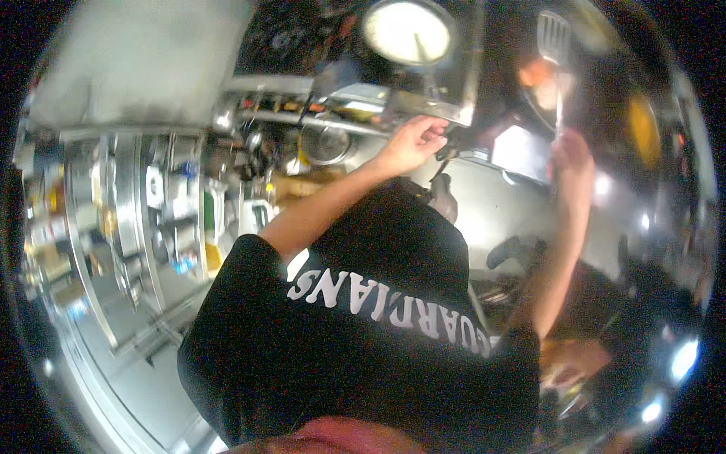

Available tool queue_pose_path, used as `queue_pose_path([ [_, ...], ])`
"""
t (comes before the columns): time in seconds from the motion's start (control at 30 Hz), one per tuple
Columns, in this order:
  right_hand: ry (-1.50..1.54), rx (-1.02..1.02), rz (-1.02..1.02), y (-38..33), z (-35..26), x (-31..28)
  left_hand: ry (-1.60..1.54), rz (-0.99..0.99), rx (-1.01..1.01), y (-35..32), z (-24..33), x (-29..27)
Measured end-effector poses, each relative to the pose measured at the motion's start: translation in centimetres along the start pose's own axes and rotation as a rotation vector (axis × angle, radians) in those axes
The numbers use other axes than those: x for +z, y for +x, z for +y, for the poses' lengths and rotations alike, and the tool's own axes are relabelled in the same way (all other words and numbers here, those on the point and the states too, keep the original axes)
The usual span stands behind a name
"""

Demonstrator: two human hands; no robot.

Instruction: The person cooks fish and pasta on a stove. The person flips a piece of fish in a frying pan with a spatula, stirs a pot of pasta and sauce, and adds liquid from a small carton into the pasta pot.

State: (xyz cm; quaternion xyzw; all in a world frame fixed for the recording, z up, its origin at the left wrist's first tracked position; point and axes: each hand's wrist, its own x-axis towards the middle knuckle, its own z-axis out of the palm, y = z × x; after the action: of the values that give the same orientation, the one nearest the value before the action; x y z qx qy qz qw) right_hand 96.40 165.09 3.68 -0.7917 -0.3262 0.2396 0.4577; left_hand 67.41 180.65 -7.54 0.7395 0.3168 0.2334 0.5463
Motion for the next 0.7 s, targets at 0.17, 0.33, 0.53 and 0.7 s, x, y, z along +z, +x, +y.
queue_pose_path([
  [0.17,0.376,0.191,-0.377,0.2,-2.4,17.4,0.336,0.365,0.005,-5.8,-8.5,-8.0],
  [0.33,0.442,0.282,-0.432,-0.3,-3.5,35.3,-0.341,1.167,-0.656,-5.6,-24.0,-18.5],
  [0.53,0.170,0.098,-0.156,0.8,0.2,50.6,-1.011,0.868,-0.442,-4.5,-24.4,-25.5],
  [0.7,0.016,0.073,0.073,0.2,-0.6,54.8,-1.017,1.054,-0.266,-5.8,-14.2,-30.1],
])
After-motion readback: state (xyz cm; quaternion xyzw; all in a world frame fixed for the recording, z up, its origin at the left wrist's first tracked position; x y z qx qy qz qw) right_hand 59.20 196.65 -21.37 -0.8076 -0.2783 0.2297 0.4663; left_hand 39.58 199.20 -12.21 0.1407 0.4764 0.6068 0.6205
